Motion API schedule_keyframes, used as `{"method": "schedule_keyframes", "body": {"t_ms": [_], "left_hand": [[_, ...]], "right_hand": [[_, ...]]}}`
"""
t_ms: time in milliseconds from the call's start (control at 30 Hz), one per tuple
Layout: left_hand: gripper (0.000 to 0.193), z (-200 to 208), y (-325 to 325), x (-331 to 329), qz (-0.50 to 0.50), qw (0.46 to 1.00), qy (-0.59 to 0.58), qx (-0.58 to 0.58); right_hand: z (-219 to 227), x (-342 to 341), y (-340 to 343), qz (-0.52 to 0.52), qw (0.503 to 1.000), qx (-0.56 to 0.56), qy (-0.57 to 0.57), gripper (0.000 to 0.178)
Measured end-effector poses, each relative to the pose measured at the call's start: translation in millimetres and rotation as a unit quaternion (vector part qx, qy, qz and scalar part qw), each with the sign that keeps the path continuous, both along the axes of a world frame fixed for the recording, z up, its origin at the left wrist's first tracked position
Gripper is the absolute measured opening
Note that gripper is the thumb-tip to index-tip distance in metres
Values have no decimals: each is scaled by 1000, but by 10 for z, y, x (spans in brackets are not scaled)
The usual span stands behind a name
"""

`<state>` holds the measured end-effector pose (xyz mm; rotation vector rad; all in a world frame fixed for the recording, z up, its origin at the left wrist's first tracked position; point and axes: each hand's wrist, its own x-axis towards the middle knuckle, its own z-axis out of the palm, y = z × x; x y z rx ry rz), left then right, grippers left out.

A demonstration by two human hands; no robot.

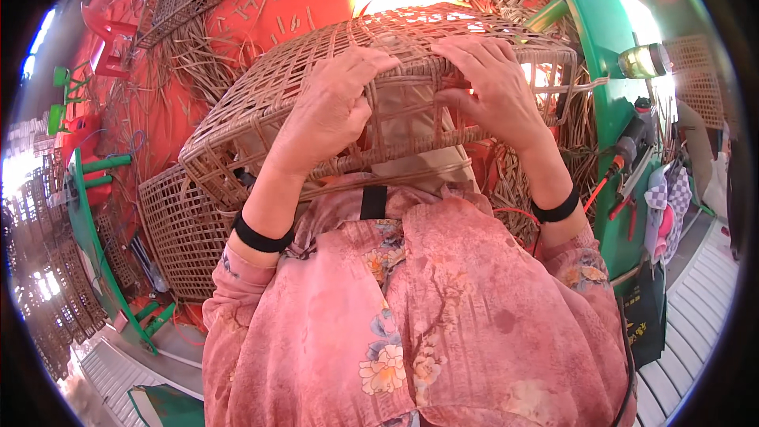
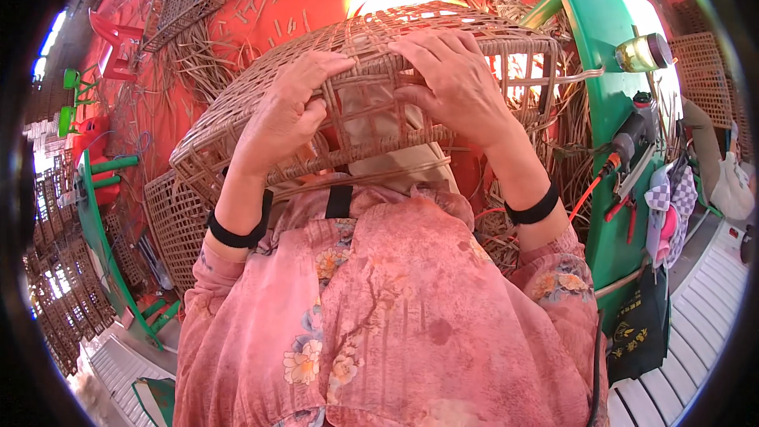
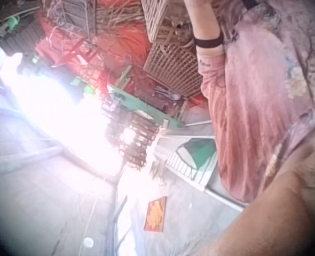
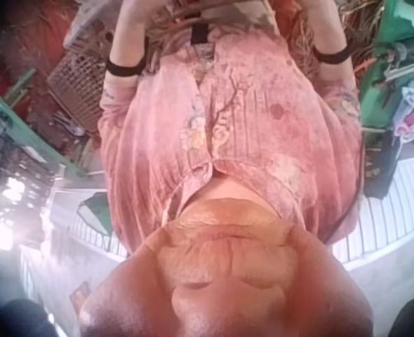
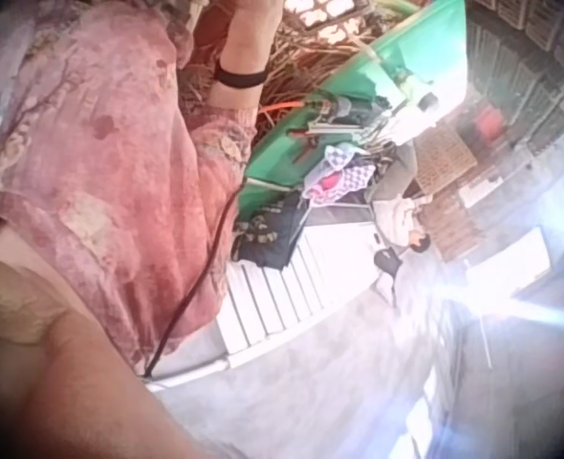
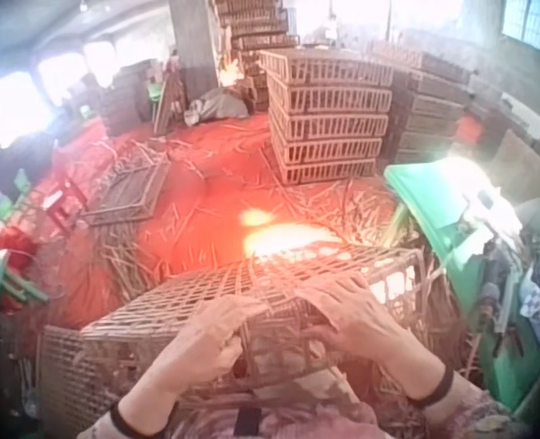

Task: The recorder is weaving and finishing the edges of a bamboo basket using thin strips of bamboo.

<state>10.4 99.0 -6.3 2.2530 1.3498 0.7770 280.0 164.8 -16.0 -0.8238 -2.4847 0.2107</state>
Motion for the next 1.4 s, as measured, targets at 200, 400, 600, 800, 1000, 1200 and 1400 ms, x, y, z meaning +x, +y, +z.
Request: {"method": "schedule_keyframes", "body": {"t_ms": [200,400,600,800,1000,1200,1400], "left_hand": [[49,75,9,104,16,994,-67,-87],[49,-101,3,465,83,994,42,65],[44,-173,48,469,95,990,28,104],[28,-233,77,422,113,987,-30,109],[28,-186,-166,80,90,992,-73,46],[36,-30,-79,-45,47,998,-51,4],[40,-46,38,280,12,997,8,70]], "right_hand": [[16,20,53,28,999,-12,-14,57],[28,62,59,29,999,1,-15,55],[-133,-4,80,21,997,70,-4,46],[-167,-73,28,8,996,89,14,34],[-230,-409,-352,-15,995,95,-11,30],[-20,-225,-323,-8,999,-25,19,49],[84,218,-232,-40,998,-21,-40,54]]}}
